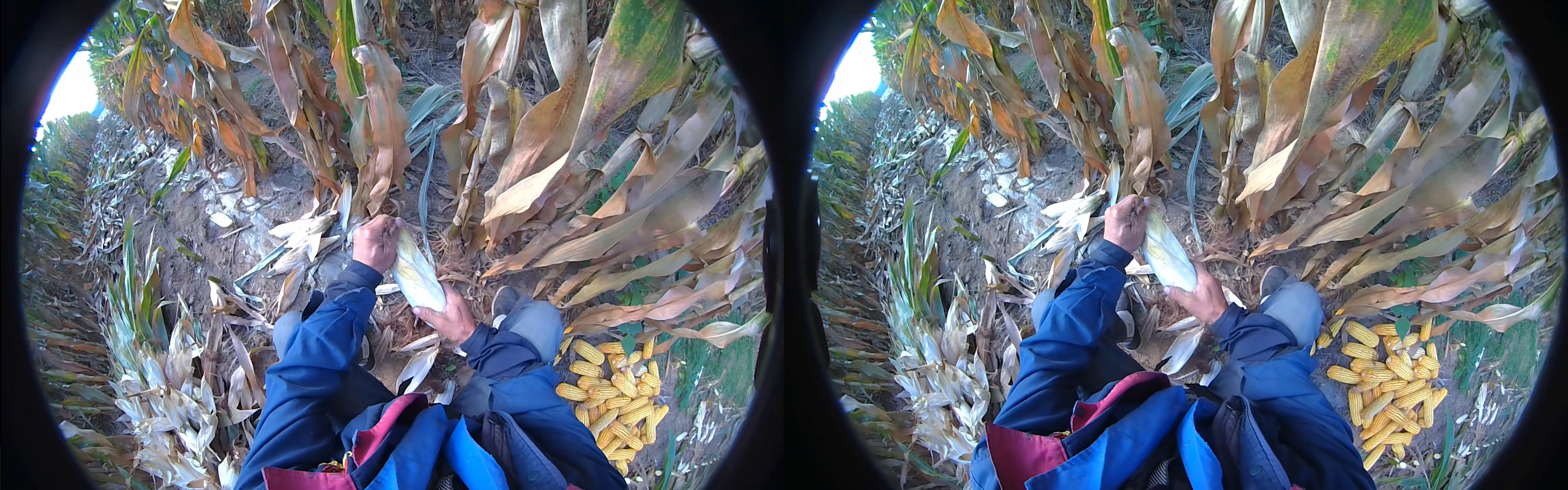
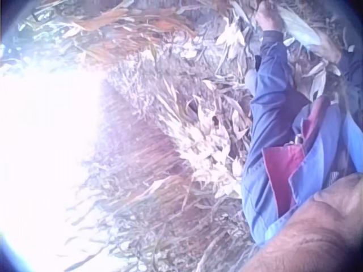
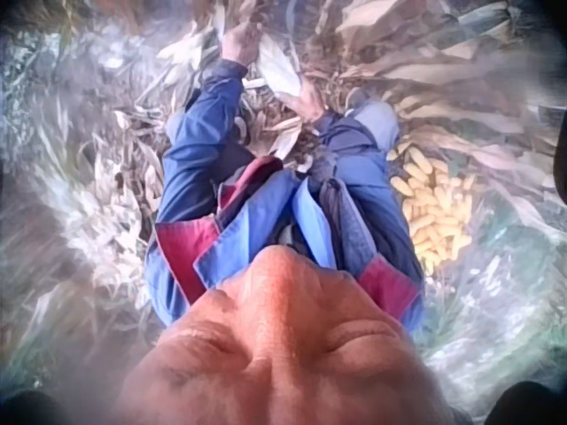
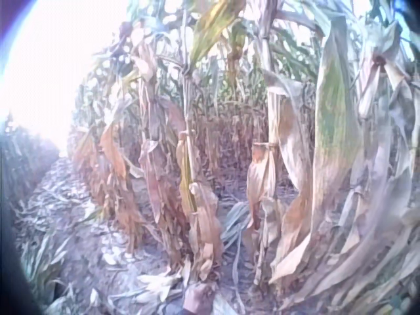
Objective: The person harvests corn by hand in a field, removing husks from each cob and placing the shucked corn into a pile on the ground. The person repeatedly reaches for cobs, strips the husks, and adds the corn to the growing pile.
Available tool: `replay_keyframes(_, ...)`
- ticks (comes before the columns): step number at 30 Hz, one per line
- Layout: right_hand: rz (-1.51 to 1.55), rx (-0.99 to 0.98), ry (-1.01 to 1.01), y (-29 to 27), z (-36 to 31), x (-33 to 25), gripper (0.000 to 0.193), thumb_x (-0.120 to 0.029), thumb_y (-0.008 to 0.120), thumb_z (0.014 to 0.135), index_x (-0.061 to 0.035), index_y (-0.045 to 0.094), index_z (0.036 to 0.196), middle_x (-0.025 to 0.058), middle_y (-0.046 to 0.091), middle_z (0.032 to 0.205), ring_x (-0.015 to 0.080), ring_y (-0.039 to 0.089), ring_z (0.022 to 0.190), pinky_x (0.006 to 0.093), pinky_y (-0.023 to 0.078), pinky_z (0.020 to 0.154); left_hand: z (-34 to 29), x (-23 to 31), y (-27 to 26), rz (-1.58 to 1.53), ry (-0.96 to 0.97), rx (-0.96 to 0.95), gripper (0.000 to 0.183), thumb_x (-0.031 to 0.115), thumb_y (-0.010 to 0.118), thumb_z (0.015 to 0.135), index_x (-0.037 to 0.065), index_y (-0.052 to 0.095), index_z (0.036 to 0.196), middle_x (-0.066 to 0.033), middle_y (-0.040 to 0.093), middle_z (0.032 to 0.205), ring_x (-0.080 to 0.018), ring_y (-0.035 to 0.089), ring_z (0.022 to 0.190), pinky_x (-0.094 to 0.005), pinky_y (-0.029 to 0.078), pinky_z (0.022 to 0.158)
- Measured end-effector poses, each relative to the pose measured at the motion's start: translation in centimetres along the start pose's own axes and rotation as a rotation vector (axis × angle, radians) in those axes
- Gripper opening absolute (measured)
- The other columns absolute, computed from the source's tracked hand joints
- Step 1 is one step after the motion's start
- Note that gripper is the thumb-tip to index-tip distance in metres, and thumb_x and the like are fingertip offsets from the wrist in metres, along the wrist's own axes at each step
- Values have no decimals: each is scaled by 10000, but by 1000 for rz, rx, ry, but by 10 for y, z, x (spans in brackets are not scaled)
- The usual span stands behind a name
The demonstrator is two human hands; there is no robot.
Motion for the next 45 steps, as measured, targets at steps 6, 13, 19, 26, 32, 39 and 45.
replay_keyframes(6,-52,50,68,-3,1,12,635,-377,781,816,58,548,1216,196,666,1068,247,645,985,355,494,882,-4,16,19,-64,88,192,104,89,640,903,21,682,969,-166,709,1032,-328,690,974,-375,536,835)
replay_keyframes(13,-42,305,284,-4,30,47,568,-353,789,773,31,578,1135,234,689,1035,335,682,968,404,526,844,-26,46,54,-72,239,171,59,13,610,894,38,646,855,-158,684,834,-300,713,913,-372,555,733)
replay_keyframes(19,71,336,173,4,25,59,760,-351,858,722,40,500,1266,233,650,1154,330,648,1057,399,501,919,-25,34,65,-529,-189,267,295,243,602,1005,36,606,796,26,519,648,-62,429,622,-269,387,548)
replay_keyframes(26,802,95,117,2,36,26,820,-336,739,895,-11,261,1477,101,450,1366,214,434,1263,363,346,1090,-22,29,60,-1190,-771,199,435,456,565,988,55,573,820,-77,614,669,-200,607,551,-332,511,513)
replay_keyframes(32,615,303,6,-12,43,9,460,-356,658,956,-19,545,1248,49,612,1144,159,570,1067,313,441,974,-27,34,71,-1406,-813,83,338,397,560,1002,100,496,856,-61,502,670,-191,526,618,-346,502,649)
replay_keyframes(39,720,492,265,-40,51,44,514,-445,619,956,7,574,1197,53,638,1017,143,625,870,295,513,760,-42,39,61,-1215,-892,-45,349,368,520,1023,114,473,789,13,384,588,-113,327,470,-282,344,486)
replay_keyframes(45,668,634,430,-67,64,79,541,-415,675,916,52,568,1168,117,650,999,184,640,880,346,521,806,-72,60,34,-1027,-785,-135,317,320,558,1009,132,487,765,46,363,568,-73,312,471,-265,239,445)
Point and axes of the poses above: each hand's wrist, its own z-axis towards the middle knuckle, its own y-axis out of the palm, x = y × z, the point moved 3 cm from there along z, towards the middle knuckle
